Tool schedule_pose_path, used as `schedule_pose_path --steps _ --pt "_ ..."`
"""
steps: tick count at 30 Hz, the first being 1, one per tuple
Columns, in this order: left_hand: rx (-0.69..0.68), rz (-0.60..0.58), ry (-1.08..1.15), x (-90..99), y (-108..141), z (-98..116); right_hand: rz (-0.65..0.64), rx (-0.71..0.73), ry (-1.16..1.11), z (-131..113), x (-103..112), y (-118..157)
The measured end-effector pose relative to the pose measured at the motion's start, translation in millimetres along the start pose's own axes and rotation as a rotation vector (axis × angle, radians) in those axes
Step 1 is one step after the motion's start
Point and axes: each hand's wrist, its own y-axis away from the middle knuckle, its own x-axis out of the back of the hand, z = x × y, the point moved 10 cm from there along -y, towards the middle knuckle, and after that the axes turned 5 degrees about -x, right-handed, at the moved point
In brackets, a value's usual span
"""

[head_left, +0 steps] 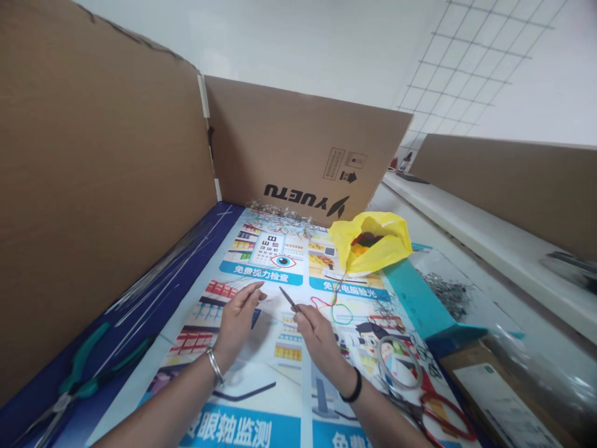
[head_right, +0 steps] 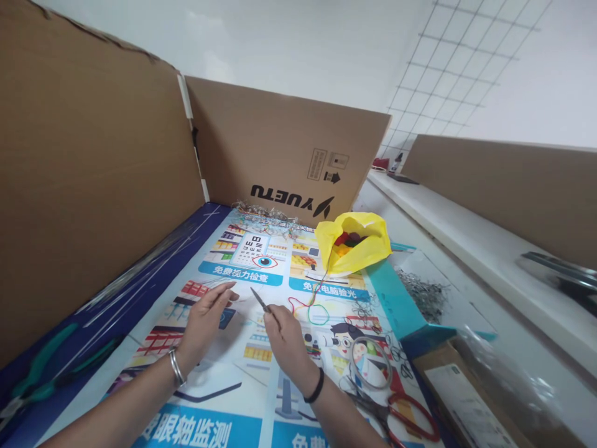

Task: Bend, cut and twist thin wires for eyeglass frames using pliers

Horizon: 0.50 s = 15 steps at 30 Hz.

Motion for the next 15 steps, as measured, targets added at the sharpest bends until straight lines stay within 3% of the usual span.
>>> schedule_pose_path --steps 5,9,15 --pt "0.008 -0.034 -0.008 -5.3 2.4 -1.1 0.164 0.123 0.175 -9.2 21.9 -1.3" --pt "0.015 -0.131 0.016 -16.4 4.4 -3.1 0.264 0.074 0.285 4.6 34.6 -6.3" --pt "0.020 -0.278 0.081 -33.2 11.5 -0.2 0.139 -0.072 0.718 36.8 22.4 -17.2"
